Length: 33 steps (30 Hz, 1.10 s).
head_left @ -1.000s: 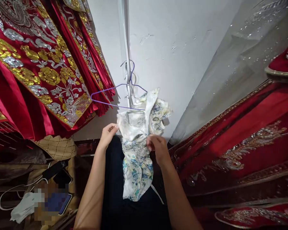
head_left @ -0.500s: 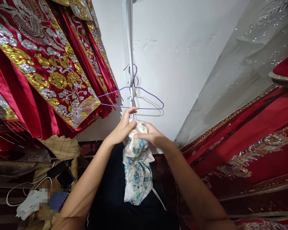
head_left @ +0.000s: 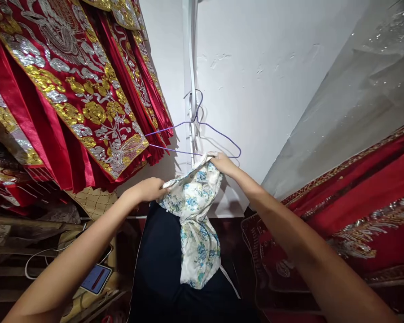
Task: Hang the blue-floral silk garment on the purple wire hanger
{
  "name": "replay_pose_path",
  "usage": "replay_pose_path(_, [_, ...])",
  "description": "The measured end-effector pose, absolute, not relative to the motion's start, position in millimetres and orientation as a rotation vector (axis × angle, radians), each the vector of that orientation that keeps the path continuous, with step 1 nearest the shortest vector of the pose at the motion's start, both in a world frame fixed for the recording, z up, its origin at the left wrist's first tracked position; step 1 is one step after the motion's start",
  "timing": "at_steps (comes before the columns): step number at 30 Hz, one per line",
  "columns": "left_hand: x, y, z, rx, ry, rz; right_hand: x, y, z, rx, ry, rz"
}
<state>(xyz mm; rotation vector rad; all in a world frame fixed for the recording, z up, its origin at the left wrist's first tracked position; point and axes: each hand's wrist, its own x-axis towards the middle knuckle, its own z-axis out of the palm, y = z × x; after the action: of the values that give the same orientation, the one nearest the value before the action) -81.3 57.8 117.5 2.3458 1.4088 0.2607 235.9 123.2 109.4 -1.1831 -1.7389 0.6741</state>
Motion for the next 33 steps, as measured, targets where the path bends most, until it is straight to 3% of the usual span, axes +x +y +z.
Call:
replay_pose_path(3, [-99, 70, 115, 2.345, 1.518, 0.278, 259, 111, 112, -1.259, -1.745, 0.554])
replay_pose_path(10, [-89, 86, 154, 2.667, 1.509, 0.771, 296, 84, 150, -1.455, -1.696, 0.253])
replay_pose_path(17, [-73, 114, 169, 2.343, 1.67, 0.152, 295, 73, 152, -1.42, -1.715, 0.16])
replay_pose_path(23, [-65, 110, 187, 2.614, 1.509, 0.984, 287, 71, 143, -1.357, -1.727, 0.398])
replay_pose_path(27, [-53, 109, 202, 2.49, 1.221, 1.135, 280, 65, 138, -1.191, -1.85, 0.68])
replay_pose_path(33, [-60, 117, 199, 2.428, 1.127, 1.179, 303, 60, 151, -1.295, -1.655, 0.193])
